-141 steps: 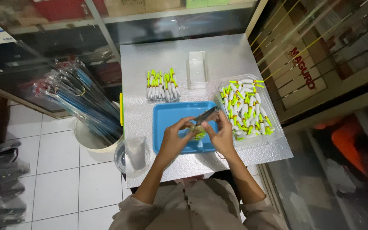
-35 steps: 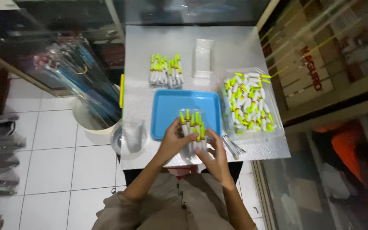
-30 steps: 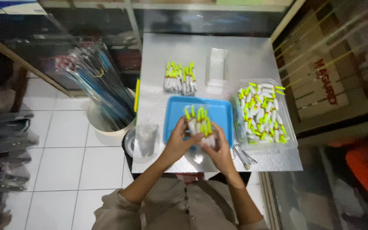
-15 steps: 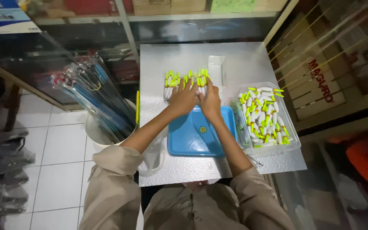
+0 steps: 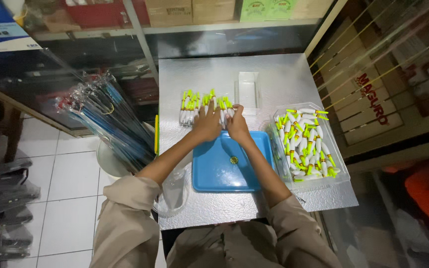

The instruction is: The person picks up white and yellow fishing floats from a blue tray and places them into a clear plastic bag. After filling the bag, they use a metal clip to seal it and set it aside. The person then picks up more floats from a larger container and places them onto the blue tray to continue the process.

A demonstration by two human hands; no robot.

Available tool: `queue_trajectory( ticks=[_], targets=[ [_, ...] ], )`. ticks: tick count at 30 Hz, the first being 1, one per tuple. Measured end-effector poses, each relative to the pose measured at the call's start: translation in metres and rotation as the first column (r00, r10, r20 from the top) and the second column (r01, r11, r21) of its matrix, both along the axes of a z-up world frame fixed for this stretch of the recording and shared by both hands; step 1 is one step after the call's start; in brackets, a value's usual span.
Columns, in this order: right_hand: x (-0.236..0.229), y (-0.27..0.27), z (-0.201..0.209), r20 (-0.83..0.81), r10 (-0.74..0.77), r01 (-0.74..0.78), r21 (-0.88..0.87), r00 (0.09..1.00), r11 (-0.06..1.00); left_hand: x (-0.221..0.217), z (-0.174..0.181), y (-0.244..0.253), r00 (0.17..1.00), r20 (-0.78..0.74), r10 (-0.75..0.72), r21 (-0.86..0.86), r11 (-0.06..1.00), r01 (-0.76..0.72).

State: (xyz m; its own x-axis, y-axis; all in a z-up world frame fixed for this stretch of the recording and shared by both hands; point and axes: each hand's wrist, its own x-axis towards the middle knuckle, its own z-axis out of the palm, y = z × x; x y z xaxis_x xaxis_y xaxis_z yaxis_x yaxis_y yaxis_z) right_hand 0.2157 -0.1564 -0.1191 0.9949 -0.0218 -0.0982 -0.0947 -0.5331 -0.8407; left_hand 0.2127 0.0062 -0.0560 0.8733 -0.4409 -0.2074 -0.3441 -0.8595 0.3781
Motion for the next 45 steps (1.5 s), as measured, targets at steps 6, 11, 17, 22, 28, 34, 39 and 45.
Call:
queue_trajectory(
  ticks=[6, 11, 17, 22, 28, 34, 39, 45],
  targets=[
    [0.017, -0.001, -0.017, -0.052, -0.015, 0.006, -0.171, 0.999, 0.985, -0.004, 0.012, 0.005, 0.999, -0.043, -0.022, -0.009, 1.0, 0.021],
    [-0.019, -0.008, 0.033, 0.17, 0.011, 0.014, -0.147, 0.985, 0.989, -0.012, 0.034, 0.021, 0.996, -0.077, -0.04, -0.132, 0.991, 0.03],
    [-0.118, -0.001, 0.138, 0.38, 0.041, -0.061, 0.042, 0.924, 0.997, -0.104, 0.129, 0.094, 0.999, -0.023, 0.045, -0.453, 0.89, -0.05],
    [-0.177, 0.036, 0.145, 0.378, 0.101, -0.178, 0.175, 0.92, 0.968, -0.195, 0.107, 0.159, 0.943, 0.099, 0.317, -0.579, 0.789, -0.205],
    [-0.191, 0.094, 0.13, 0.395, 0.332, -0.434, 0.204, 0.857, 0.878, -0.261, 0.078, 0.149, 0.889, -0.08, 0.451, -0.602, 0.689, -0.404],
    [-0.192, 0.12, 0.111, 0.246, 0.432, -0.488, 0.262, 0.868, 0.832, -0.262, 0.035, 0.132, 0.826, -0.067, 0.56, -0.712, 0.553, -0.433],
    [-0.188, 0.118, 0.082, 0.281, 0.325, -0.402, 0.287, 0.903, 0.869, -0.256, 0.015, 0.127, 0.811, -0.009, 0.585, -0.661, 0.605, -0.443],
    [-0.197, 0.121, 0.095, 0.337, 0.231, -0.342, 0.319, 0.912, 0.884, -0.261, 0.046, 0.112, 0.764, 0.261, 0.59, -0.607, 0.716, -0.345]
  ],
)
